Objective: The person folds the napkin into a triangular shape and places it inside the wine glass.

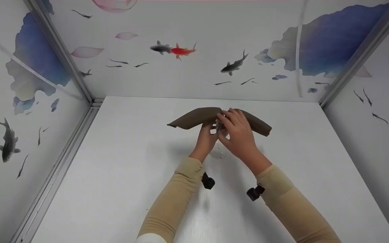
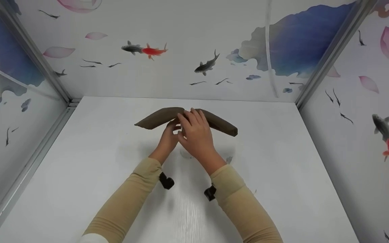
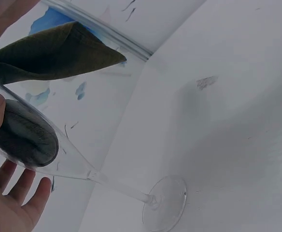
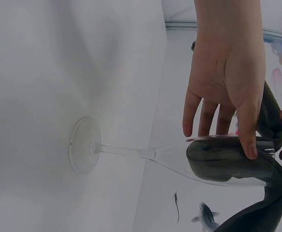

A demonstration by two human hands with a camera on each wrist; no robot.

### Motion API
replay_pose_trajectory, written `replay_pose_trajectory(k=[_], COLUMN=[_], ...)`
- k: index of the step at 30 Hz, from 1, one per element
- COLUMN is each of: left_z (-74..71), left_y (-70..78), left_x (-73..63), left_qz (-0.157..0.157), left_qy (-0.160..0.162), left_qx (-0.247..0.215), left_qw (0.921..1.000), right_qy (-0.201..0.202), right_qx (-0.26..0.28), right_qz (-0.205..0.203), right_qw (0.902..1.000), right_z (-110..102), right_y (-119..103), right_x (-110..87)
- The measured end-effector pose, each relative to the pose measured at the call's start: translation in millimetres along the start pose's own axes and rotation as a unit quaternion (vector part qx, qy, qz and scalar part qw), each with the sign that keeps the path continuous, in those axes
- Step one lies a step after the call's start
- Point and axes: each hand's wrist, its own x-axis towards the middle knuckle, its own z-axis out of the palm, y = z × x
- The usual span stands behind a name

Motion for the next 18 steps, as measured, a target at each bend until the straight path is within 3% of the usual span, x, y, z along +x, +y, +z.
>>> replay_pose_trajectory(k=[7, 13, 18], left_z=[-0.2, 0.3, 0.5], left_y=[-0.4, -0.4, -0.6], left_x=[-1.4, -2.2, -4.7], left_qz=[0.000, -0.017, -0.016], left_qy=[0.001, -0.007, -0.005], left_qx=[0.028, 0.010, 0.027], left_qw=[0.9996, 0.9998, 0.9995], right_qy=[-0.026, -0.041, -0.052], right_qx=[-0.010, -0.015, -0.027], right_qz=[0.036, 0.050, 0.056], right_qw=[0.9990, 0.9978, 0.9967], right_z=[3.9, 3.7, 6.2], right_y=[-3.8, -6.1, -6.0], right_x=[-2.0, -4.4, -7.5])
